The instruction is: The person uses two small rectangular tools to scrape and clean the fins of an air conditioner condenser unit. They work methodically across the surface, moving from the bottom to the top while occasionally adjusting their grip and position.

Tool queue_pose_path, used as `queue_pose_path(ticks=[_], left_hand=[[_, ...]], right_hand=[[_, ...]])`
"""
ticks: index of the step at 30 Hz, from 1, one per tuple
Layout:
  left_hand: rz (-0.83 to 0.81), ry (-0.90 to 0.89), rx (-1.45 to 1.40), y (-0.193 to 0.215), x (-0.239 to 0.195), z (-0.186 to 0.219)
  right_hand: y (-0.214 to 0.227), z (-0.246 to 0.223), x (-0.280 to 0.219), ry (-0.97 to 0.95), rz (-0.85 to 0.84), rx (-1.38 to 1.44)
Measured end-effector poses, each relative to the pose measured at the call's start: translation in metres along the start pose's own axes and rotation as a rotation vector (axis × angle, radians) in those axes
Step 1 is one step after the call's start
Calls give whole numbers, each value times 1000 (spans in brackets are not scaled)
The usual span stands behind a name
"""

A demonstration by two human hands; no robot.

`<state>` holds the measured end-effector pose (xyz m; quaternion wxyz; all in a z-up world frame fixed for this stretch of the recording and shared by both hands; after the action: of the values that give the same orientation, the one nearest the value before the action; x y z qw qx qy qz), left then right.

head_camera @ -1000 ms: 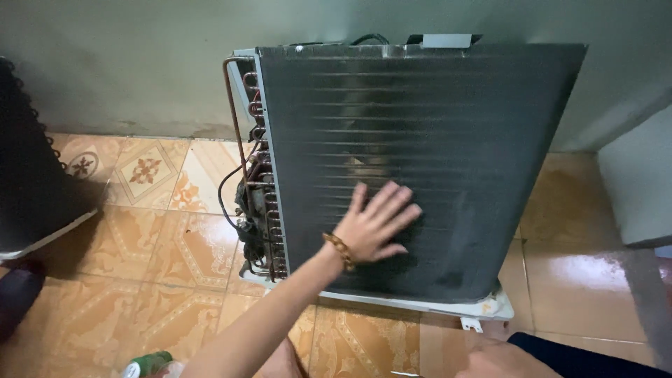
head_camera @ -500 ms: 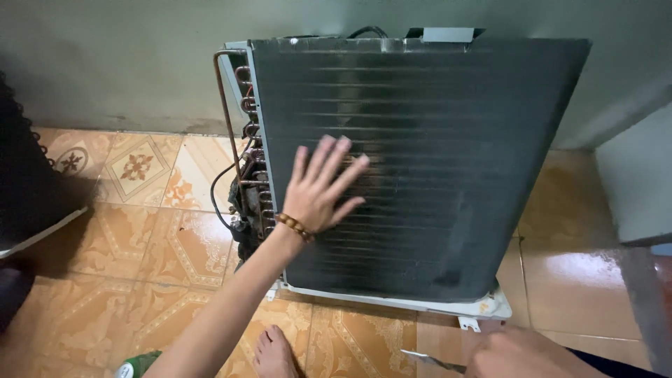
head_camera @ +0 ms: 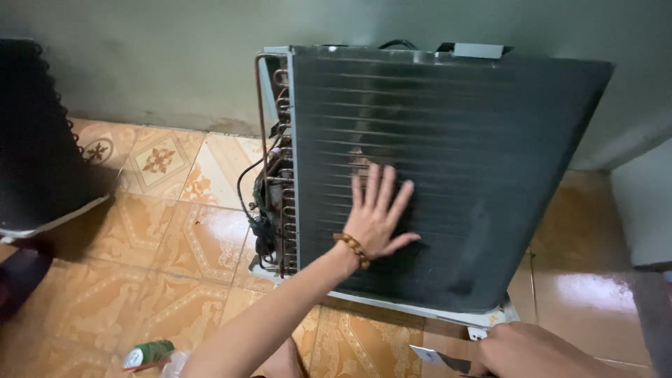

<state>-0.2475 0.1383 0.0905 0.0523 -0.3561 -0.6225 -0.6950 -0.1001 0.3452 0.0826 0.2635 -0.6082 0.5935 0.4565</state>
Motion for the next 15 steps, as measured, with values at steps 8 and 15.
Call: queue_pose_path(ticks=[8,15], left_hand=[[-286,-97,-920,19,-25,100],[-473,727,-1376,14,-26,69]], right_hand=[[62,-2,-75,-72,54,-460],[70,3,-83,-217,103,-463]])
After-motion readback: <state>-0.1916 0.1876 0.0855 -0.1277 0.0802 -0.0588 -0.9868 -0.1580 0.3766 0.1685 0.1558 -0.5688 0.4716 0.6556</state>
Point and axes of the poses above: each hand's wrist, its own x-axis towards the middle knuckle, its own y-axis out of the back of the hand, z = x × y, the point moved 5 cm from there along x, towards the middle knuckle, and after that the axes turned 2 degrees about z, right-handed, at the moved point
